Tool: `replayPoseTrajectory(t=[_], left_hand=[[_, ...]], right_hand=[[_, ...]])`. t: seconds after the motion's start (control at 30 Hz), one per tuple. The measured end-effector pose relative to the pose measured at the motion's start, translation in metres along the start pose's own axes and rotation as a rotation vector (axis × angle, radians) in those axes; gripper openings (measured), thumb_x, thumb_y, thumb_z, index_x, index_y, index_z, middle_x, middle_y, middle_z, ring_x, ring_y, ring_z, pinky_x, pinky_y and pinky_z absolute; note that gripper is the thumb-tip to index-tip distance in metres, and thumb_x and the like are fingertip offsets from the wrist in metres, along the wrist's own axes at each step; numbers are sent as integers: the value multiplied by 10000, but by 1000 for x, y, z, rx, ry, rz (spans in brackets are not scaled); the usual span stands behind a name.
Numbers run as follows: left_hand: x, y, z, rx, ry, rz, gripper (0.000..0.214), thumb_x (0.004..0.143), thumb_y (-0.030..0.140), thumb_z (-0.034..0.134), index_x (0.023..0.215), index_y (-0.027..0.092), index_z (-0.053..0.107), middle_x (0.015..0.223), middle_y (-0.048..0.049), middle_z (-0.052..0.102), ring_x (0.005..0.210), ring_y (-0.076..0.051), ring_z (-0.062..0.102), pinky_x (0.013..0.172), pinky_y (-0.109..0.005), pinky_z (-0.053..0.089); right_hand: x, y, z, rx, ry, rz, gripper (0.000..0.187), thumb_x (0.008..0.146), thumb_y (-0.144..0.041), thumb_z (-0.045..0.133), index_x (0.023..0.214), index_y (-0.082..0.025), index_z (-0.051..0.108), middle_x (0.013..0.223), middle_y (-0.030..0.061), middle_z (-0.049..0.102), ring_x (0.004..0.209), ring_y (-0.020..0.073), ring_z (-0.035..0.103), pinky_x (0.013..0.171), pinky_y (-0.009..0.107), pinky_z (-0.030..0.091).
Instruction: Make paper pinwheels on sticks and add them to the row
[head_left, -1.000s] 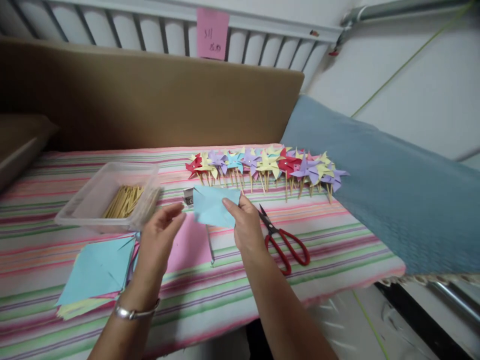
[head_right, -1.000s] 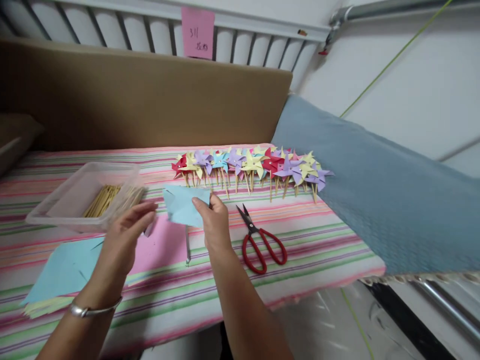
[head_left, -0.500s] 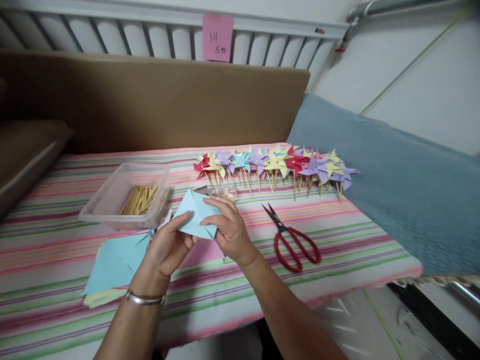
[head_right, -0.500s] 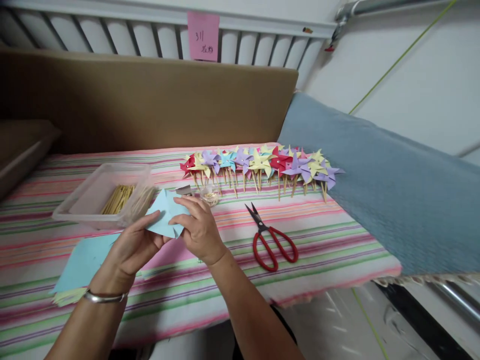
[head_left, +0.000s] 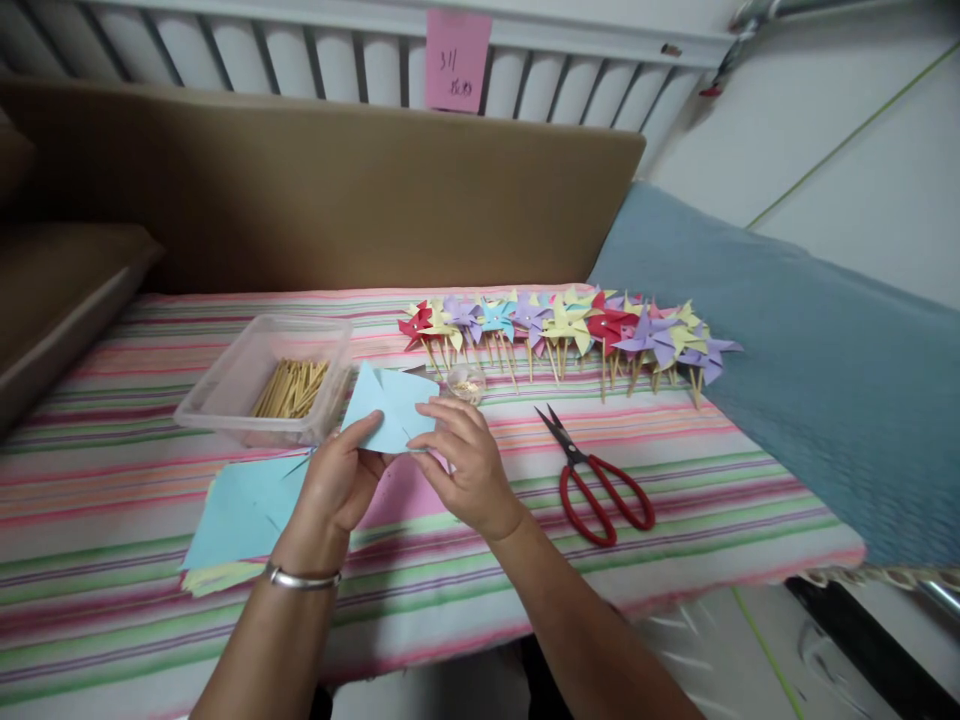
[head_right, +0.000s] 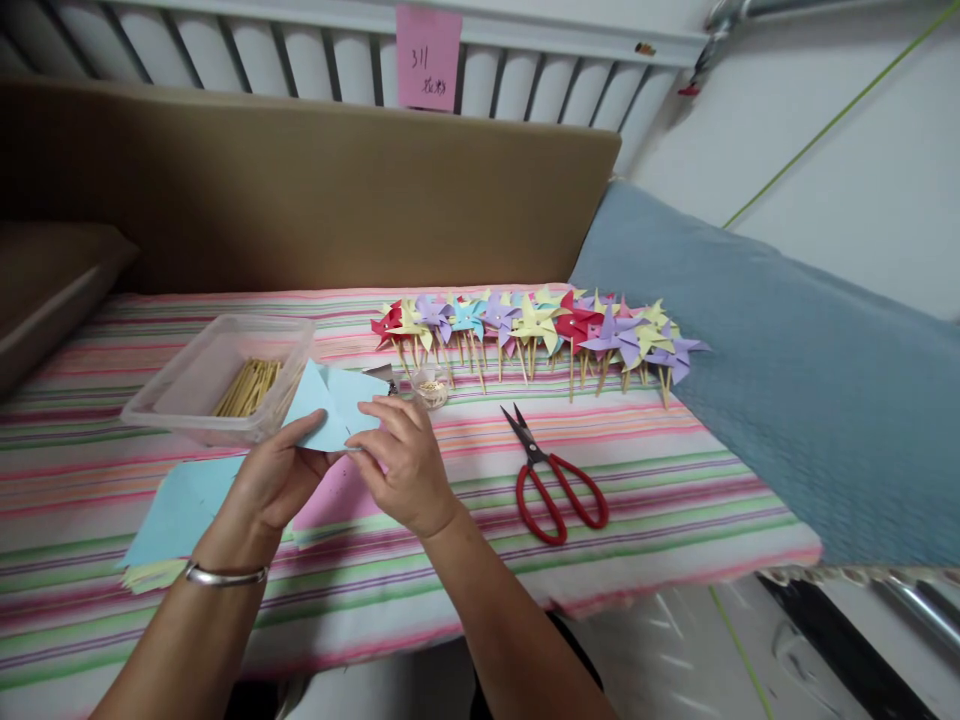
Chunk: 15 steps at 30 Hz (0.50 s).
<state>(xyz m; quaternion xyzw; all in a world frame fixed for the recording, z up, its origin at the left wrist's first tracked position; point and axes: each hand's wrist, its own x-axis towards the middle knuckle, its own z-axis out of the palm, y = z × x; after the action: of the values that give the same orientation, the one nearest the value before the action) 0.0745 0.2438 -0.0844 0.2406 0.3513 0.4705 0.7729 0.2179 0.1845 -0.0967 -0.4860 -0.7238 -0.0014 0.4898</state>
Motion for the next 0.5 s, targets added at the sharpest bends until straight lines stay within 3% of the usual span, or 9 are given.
replayPoseTrajectory(t=[0.23,0.5], left_hand=[[-3,-8,2,184,41,114,248,575,210,795,794,150,695,805,-28,727,747,-181,659,699,-301,532],[-5,-19,10,254,48,67,277,574,224,794,819,140,695,761,-27,718,718,-191,654,656,-306,520]], right_hand=[[2,-2,0,115,-52,179,87,827,-203,603,824,-219,688,879,46,668,913,198,582,849,370,450],[3,-3,1,277,-58,543,102,754,-220,668,663,-194,633,679,-17,577,685,132,547,645,244,423]])
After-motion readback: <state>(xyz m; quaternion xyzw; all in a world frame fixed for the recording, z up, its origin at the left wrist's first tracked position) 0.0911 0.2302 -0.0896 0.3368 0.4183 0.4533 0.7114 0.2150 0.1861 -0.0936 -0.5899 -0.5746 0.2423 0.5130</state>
